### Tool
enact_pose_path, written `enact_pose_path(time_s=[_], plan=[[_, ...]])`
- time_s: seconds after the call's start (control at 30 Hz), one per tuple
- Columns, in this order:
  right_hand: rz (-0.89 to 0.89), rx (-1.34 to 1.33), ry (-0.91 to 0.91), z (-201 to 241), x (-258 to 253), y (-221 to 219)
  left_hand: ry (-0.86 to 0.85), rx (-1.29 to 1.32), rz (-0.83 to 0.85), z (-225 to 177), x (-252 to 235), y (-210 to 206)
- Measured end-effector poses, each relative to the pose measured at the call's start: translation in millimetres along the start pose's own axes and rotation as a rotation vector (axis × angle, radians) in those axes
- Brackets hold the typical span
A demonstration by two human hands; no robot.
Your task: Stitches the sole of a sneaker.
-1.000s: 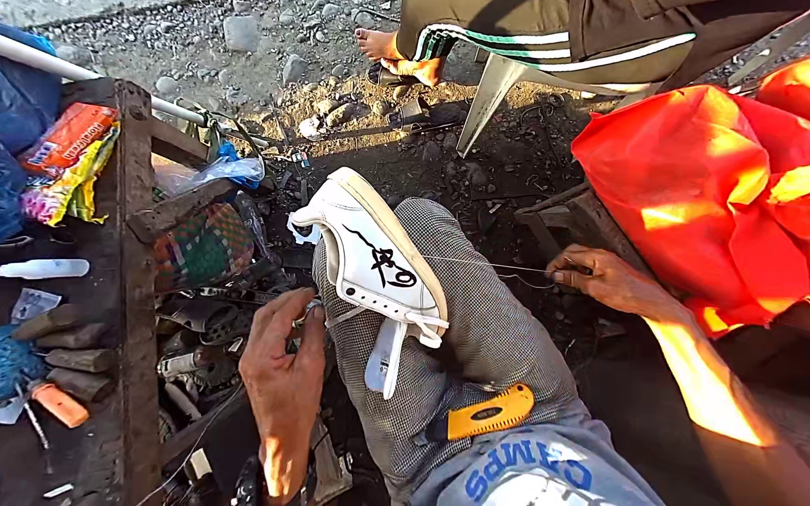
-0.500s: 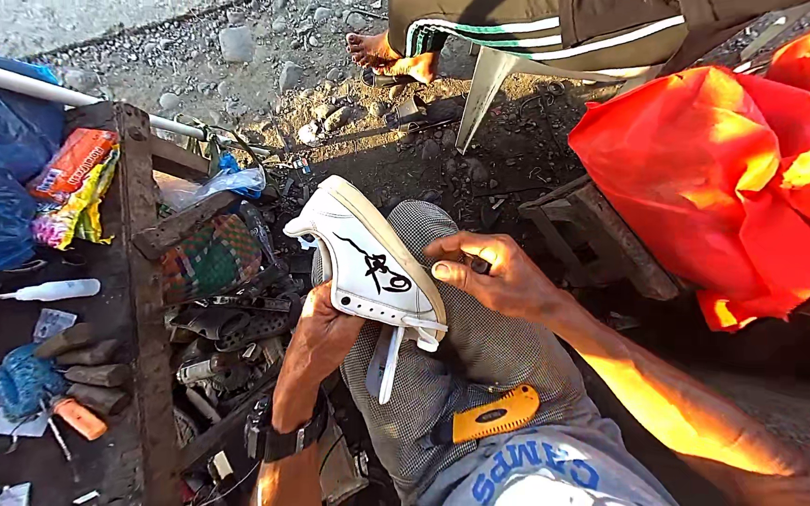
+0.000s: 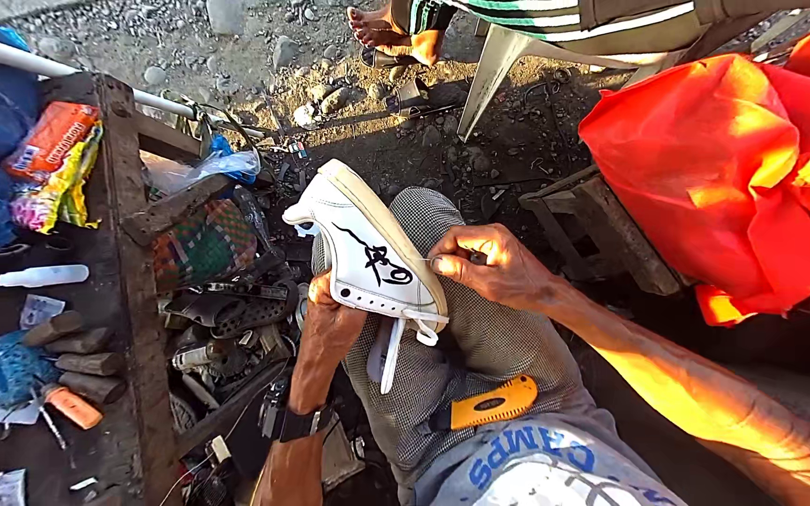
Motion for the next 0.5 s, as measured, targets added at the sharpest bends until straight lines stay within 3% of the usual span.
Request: enact_pose_path(time_s=[0.17, 0.27, 0.37, 0.5], plan=[[0.083, 0.335, -0.269, 11.4, 13.1, 60.5, 0.264, 0.441, 0.252, -15.1, 12.3, 10.1], [0.022, 0.277, -0.187, 8.9, 19.2, 70.2, 0.320, 0.485, 0.032, -21.6, 15.4, -20.6], [0.080, 0.045, -0.061, 10.5, 18.2, 43.1, 0.340, 0.470, -0.240, -23.7, 12.6, -44.5], [0.056, 0.087, 0.101, 3.1, 9.5, 10.8, 0.317, 0.478, -0.324, -23.3, 14.9, -50.0]])
Point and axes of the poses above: each hand's wrist, its own x-axis away from the middle knuckle, its own y-axis out of the back of the hand, z = x × y, the point moved 2 cm from there along -x, towards the middle knuckle, and after that the axes turned 2 degrees about -y, right-handed, at the moved point
